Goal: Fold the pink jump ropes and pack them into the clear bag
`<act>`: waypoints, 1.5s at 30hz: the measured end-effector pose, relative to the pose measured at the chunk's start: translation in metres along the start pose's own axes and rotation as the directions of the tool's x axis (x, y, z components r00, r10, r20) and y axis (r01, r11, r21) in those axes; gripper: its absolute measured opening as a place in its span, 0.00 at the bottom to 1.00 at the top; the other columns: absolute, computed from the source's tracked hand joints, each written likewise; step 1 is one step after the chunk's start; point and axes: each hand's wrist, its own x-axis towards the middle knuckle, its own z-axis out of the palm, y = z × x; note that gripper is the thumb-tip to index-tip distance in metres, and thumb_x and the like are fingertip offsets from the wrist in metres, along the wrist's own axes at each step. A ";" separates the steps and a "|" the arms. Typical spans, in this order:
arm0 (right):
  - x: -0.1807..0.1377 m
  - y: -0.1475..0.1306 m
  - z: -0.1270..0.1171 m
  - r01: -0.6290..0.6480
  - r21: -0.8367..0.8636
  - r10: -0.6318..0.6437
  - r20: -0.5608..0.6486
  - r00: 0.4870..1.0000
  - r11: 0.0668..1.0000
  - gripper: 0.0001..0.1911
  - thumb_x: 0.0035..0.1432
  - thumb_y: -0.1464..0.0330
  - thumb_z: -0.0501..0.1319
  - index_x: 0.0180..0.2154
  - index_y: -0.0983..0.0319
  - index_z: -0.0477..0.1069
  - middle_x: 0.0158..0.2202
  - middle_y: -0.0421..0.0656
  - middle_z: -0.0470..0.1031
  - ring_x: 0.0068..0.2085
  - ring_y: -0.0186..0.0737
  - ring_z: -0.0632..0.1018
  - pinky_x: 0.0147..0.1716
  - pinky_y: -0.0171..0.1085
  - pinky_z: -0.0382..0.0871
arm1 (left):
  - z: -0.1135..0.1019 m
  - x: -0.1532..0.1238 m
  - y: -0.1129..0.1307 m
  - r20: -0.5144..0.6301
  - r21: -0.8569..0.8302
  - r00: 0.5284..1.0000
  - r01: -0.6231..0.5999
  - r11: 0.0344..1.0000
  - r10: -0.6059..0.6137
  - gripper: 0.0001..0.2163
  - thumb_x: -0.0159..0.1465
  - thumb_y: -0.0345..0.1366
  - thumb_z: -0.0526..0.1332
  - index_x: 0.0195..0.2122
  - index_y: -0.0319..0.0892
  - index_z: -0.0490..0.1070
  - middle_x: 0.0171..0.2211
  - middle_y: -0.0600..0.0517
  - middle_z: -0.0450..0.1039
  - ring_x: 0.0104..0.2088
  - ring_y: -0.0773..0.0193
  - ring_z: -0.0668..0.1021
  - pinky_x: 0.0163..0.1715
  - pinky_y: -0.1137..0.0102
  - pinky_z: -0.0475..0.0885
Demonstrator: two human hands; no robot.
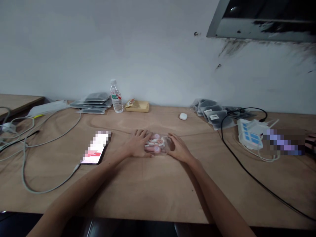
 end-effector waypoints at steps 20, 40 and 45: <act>-0.002 0.000 -0.009 -0.057 0.056 0.060 -0.055 0.997 0.997 0.30 0.68 0.51 0.52 0.65 0.57 0.64 0.64 0.53 0.68 0.66 0.56 0.67 0.64 0.59 0.60 | -0.008 0.000 -0.015 -0.005 -0.040 1.000 0.031 0.999 -0.031 0.44 0.51 0.63 0.68 0.64 0.45 0.61 0.60 0.40 0.65 0.57 0.42 0.68 0.59 0.52 0.59; -0.003 -0.017 -0.003 0.115 -0.033 -0.109 0.144 0.983 0.993 0.28 0.72 0.53 0.48 0.68 0.51 0.58 0.71 0.46 0.58 0.70 0.55 0.60 0.66 0.60 0.57 | -0.009 -0.001 -0.015 -0.039 -0.069 0.999 0.031 0.997 -0.034 0.42 0.51 0.62 0.68 0.62 0.47 0.63 0.57 0.42 0.67 0.56 0.43 0.70 0.58 0.52 0.60; -0.002 -0.013 -0.002 0.001 -0.006 -0.001 0.058 0.998 1.000 0.34 0.71 0.51 0.48 0.70 0.63 0.56 0.69 0.55 0.60 0.69 0.55 0.63 0.67 0.56 0.58 | -0.016 -0.002 -0.020 -0.056 -0.146 0.998 0.033 0.989 -0.041 0.40 0.54 0.61 0.67 0.63 0.47 0.62 0.57 0.43 0.67 0.56 0.45 0.70 0.58 0.54 0.62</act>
